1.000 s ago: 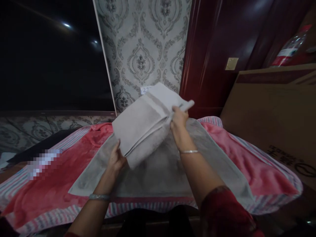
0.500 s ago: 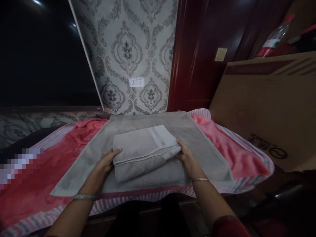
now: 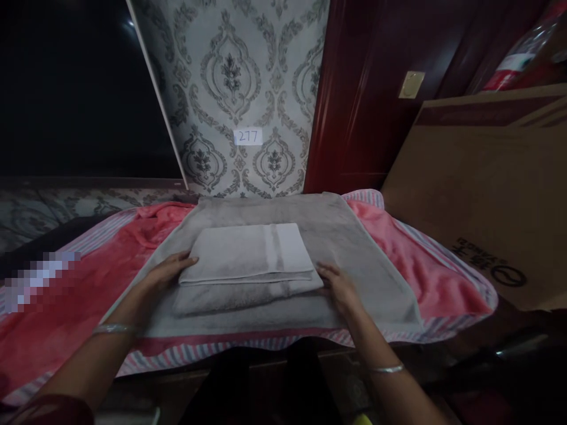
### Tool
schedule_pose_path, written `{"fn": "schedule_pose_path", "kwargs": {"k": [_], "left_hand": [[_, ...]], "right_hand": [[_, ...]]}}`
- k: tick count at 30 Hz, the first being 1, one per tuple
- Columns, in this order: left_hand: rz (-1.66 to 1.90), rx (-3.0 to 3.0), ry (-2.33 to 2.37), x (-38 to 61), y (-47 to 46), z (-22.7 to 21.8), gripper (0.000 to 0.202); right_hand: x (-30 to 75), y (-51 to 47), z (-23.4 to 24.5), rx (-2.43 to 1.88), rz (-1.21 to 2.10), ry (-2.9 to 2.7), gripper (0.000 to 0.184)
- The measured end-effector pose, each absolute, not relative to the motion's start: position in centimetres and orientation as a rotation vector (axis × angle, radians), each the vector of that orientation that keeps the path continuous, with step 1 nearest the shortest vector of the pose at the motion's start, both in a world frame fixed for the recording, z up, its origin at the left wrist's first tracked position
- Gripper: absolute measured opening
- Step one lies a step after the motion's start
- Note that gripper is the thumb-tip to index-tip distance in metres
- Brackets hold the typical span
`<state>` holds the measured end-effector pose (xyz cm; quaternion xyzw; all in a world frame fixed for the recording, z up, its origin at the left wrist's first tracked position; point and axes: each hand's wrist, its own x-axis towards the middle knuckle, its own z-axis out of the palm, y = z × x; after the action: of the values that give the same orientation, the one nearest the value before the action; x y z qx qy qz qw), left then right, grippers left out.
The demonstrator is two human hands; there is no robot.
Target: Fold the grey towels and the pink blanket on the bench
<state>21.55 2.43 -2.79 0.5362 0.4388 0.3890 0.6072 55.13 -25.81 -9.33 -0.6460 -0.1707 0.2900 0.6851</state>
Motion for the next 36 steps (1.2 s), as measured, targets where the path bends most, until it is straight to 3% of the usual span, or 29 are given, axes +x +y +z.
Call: {"fn": "schedule_pose_path", "kwargs": {"k": [5,10,16,27,36], "left_hand": [[0.912,1.891,1.272,23.5,2.7,-2.1,0.042],[0.642,2.525,1.209,28.9,-0.1,-1.4,0.059],[0.583,2.442,1.176,29.4,-2.9,-6.1,0.061],[0.692,2.232,1.126,29.2,-3.2,-5.6,0.059],[0.351,2.624,1.228,29.2,-3.1,-5.5,0.065]], "right_hand": [[55.3,-23.2,-5.3,-1.672,0.073,-0.86,0.049],[49.6,-14.8,-1.9,-1.943,-0.069,-1.486,0.061],[46.6,-11.6,-5.7,-2.209,-0.006,-1.854,0.063],[54.0,-14.8,-7.9,-2.432,0.048,-1.647,0.065],[55.1,-16.1,-8.4,-2.449,0.063,-1.527,0.064]]}}
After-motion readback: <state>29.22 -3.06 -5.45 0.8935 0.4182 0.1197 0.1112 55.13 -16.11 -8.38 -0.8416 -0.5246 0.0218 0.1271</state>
